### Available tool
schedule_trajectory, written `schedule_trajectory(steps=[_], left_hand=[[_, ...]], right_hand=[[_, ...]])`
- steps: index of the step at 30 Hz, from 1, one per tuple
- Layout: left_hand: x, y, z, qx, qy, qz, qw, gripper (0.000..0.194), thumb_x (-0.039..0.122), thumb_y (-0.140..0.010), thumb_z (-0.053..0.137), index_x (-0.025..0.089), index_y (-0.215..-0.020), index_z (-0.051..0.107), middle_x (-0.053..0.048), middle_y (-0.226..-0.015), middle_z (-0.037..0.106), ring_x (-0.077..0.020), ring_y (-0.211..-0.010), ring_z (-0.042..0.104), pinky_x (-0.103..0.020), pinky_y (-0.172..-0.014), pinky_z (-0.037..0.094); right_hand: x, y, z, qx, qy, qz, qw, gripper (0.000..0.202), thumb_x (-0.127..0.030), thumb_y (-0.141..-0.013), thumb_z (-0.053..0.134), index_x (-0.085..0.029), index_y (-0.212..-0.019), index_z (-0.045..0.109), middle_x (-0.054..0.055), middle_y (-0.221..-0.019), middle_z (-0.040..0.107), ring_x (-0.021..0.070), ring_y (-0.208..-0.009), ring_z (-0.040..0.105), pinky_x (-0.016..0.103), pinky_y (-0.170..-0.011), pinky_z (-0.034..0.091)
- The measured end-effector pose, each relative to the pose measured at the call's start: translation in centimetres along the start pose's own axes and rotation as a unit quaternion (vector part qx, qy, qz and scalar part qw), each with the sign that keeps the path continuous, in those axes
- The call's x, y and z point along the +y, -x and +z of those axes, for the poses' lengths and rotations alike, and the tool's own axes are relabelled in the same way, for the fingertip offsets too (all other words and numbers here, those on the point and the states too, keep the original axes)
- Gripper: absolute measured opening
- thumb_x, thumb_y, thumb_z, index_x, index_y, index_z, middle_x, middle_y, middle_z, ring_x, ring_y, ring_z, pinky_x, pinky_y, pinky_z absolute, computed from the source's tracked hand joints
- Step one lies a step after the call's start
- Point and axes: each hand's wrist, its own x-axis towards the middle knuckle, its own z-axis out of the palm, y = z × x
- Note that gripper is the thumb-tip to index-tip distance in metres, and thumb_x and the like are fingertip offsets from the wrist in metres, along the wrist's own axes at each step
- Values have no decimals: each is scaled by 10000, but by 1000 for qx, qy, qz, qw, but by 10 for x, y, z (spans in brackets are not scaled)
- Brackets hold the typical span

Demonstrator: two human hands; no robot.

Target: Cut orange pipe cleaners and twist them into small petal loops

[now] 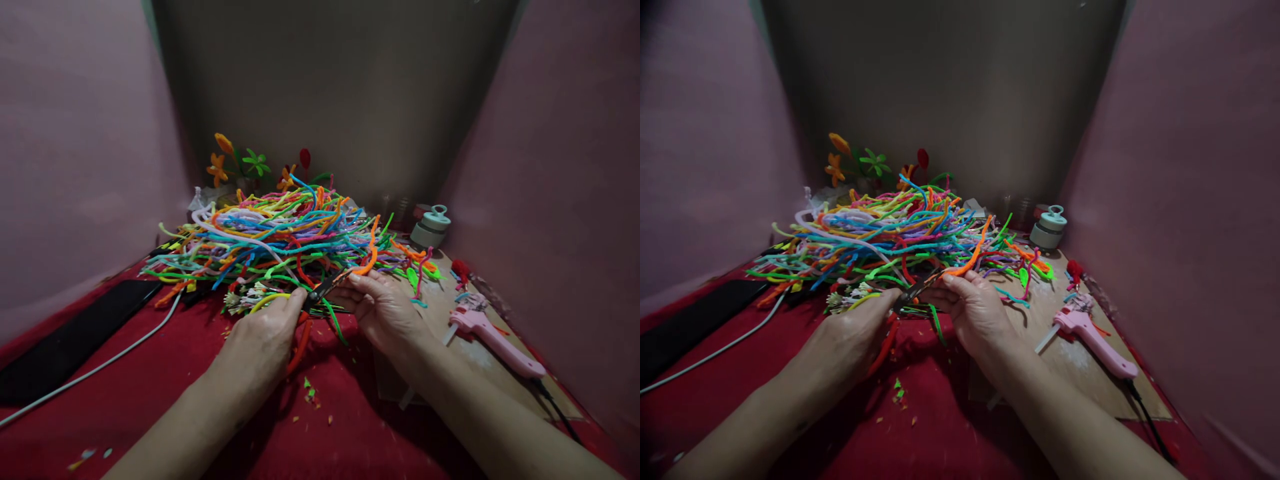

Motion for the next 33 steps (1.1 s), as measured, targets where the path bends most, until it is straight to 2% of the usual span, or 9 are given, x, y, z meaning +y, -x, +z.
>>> schedule_trajectory(steps=[5, 10, 15, 19, 24, 33], left_hand=[[2, 1, 0, 0, 2, -10, 1000, 380, 141, -833, 357, 165, -1209, 412, -86, -901, 633, -190, -822, 625, -275, -672, 494], [4, 0, 2, -31, 6, -19, 999, 385, 105, -827, 336, 149, -1203, 407, -93, -923, 625, -201, -808, 619, -301, -653, 495], [7, -4, 2, -21, -8, -34, 999, 414, 74, -814, 320, 115, -1217, 405, -125, -953, 578, -212, -912, 572, -342, -757, 481], [7, -5, 2, -11, 7, -28, 1000, 409, 67, -805, 325, 124, -1196, 431, -112, -933, 575, -204, -917, 563, -344, -793, 467], [6, -4, 5, -7, 24, -21, 999, 428, 62, -797, 334, 134, -1209, 423, -112, -958, 571, -205, -942, 557, -353, -815, 462], [3, -2, 11, -45, 10, -29, 999, 457, 65, -812, 317, 107, -1266, 348, -135, -999, 575, -216, -962, 573, -347, -769, 495]], right_hand=[[-1, 0, 0, 3, 2, -5, 1000, 83, -108, -624, 658, -145, -662, 594, 23, -621, 677, 169, -582, 652, 367, -717, 546], [-3, 1, 0, 3, 27, -16, 999, 68, -129, -645, 648, -146, -691, 602, 26, -643, 677, 169, -603, 656, 362, -713, 545], [-3, 1, 1, -15, 66, -45, 997, 64, -148, -674, 641, -160, -722, 601, 5, -668, 671, 154, -607, 653, 356, -724, 539], [-2, 0, -1, -13, 88, -48, 995, 89, -162, -655, 659, -167, -721, 600, 4, -680, 670, 160, -628, 658, 364, -733, 535], [-2, 1, -2, -35, 105, -42, 993, 71, -166, -679, 631, -166, -747, 611, 26, -693, 684, 172, -628, 662, 378, -719, 537], [-1, 1, -4, -45, 99, -24, 994, 94, -167, -676, 629, -154, -768, 613, 44, -689, 689, 180, -641, 664, 387, -726, 536]])
